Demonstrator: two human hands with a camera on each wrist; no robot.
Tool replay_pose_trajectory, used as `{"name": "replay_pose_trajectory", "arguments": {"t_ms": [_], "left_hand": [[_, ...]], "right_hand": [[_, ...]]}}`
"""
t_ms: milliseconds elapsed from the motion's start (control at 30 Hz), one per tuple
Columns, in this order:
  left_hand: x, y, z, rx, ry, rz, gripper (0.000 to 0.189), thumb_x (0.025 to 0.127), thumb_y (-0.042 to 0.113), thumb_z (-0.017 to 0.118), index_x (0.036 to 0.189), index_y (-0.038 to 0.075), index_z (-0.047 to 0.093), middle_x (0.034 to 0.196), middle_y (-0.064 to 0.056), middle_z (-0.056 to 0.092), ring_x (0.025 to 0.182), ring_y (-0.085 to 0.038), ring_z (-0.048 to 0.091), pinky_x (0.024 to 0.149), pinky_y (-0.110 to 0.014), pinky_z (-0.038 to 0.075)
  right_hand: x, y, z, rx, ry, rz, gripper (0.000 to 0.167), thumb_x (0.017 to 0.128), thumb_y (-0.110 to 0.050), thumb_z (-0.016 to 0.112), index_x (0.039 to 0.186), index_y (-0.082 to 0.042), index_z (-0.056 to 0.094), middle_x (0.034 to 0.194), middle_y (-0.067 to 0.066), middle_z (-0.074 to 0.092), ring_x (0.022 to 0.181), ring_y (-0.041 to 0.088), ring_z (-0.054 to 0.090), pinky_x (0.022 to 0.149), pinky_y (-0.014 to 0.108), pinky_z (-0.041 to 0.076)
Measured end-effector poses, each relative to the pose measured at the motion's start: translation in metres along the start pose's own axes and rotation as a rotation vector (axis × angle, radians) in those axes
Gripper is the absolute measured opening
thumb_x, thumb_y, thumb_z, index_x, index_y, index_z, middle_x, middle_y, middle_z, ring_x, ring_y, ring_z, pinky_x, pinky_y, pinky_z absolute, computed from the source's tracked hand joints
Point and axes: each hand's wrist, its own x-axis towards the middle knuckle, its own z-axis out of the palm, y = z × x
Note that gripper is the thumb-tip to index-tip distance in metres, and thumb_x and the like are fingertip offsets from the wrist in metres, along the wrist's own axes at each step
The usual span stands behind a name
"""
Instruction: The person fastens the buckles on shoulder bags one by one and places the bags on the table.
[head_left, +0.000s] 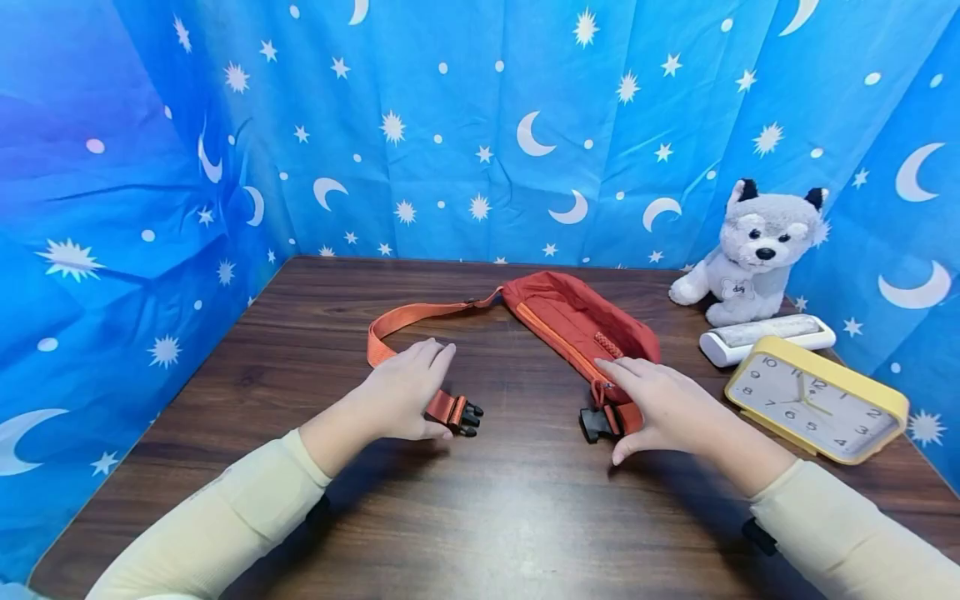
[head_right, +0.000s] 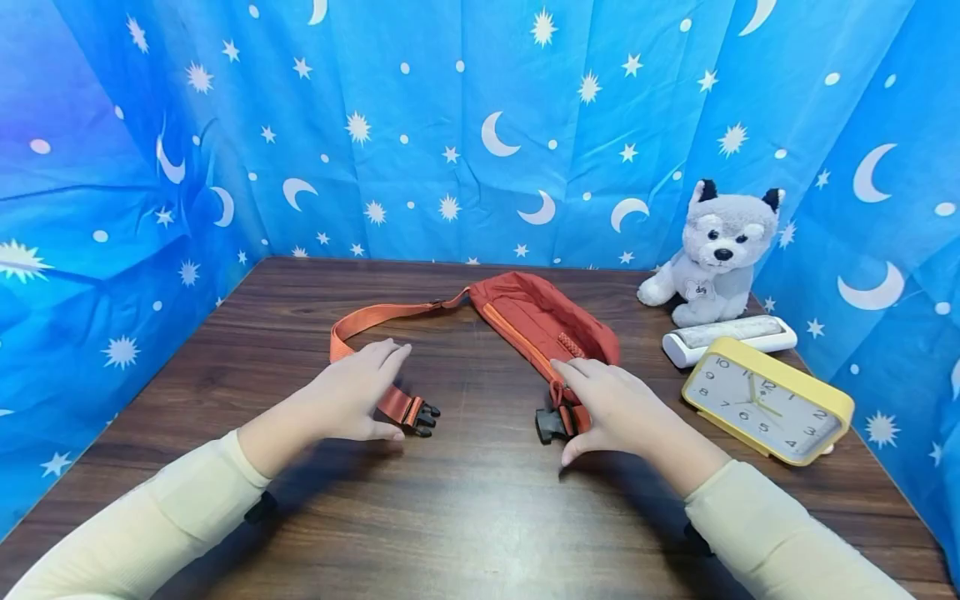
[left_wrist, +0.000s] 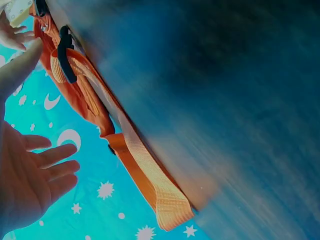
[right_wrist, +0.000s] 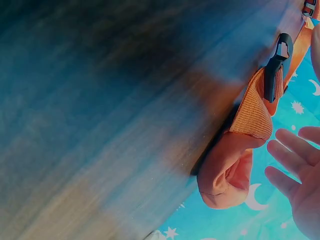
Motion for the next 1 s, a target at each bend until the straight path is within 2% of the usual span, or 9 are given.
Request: {"name": "replay_pose_trajectory", "arguments": {"t_ms": [167,300,433,533,733,1000], "left_hand": [[0.004,0.005,0.002,-0.042,-0.077,-0.017,0.114,0.066,0.064,0.072,0.143,-0.005,0.025,0.131,-0.017,0.045,0.118,-0.028,0.044,0.091,-0.039,0.043],[0.006,0.008,0.003,-0.042,-0.112,0.0,0.109,0.064,0.063,0.074,0.141,-0.002,0.032,0.127,-0.013,0.047,0.111,-0.024,0.047,0.083,-0.036,0.047],[0.009,0.011,0.005,-0.037,-0.113,0.036,0.087,0.064,0.058,0.078,0.125,0.003,0.047,0.109,-0.006,0.051,0.097,-0.02,0.048,0.075,-0.034,0.048],[0.011,0.013,0.005,-0.054,-0.122,0.051,0.072,0.064,0.049,0.082,0.114,0.006,0.051,0.099,-0.002,0.049,0.088,-0.019,0.047,0.07,-0.033,0.047],[0.013,0.016,0.004,-0.061,-0.185,0.04,0.067,0.067,0.037,0.084,0.117,0.007,0.052,0.101,-0.001,0.052,0.09,-0.017,0.049,0.07,-0.032,0.048],[0.017,0.02,0.002,-0.06,-0.209,0.031,0.052,0.069,0.035,0.083,0.106,0.009,0.056,0.093,0.0,0.051,0.085,-0.017,0.049,0.069,-0.032,0.047]], "right_hand": [[0.0,-0.001,0.002,-0.008,0.0,-0.027,0.104,0.055,-0.063,0.078,0.132,0.0,0.048,0.126,0.016,0.052,0.116,0.032,0.049,0.091,0.051,0.04],[-0.001,0.0,0.002,-0.011,-0.004,-0.056,0.096,0.056,-0.058,0.081,0.128,-0.002,0.054,0.121,0.012,0.054,0.113,0.029,0.051,0.09,0.049,0.041],[-0.002,0.0,0.002,-0.014,-0.007,-0.072,0.088,0.058,-0.055,0.082,0.124,-0.002,0.057,0.117,0.011,0.055,0.111,0.03,0.052,0.09,0.049,0.041],[-0.001,0.0,0.001,-0.016,-0.015,-0.083,0.081,0.06,-0.053,0.082,0.12,-0.002,0.06,0.114,0.009,0.057,0.107,0.028,0.054,0.088,0.048,0.042],[-0.001,0.0,0.002,-0.05,-0.037,-0.091,0.075,0.062,-0.052,0.08,0.116,-0.003,0.062,0.111,0.008,0.059,0.104,0.026,0.056,0.084,0.049,0.043],[0.001,-0.001,0.005,-0.08,-0.069,-0.096,0.065,0.061,-0.045,0.083,0.11,-0.007,0.063,0.107,0.005,0.059,0.101,0.024,0.057,0.081,0.05,0.043]]}}
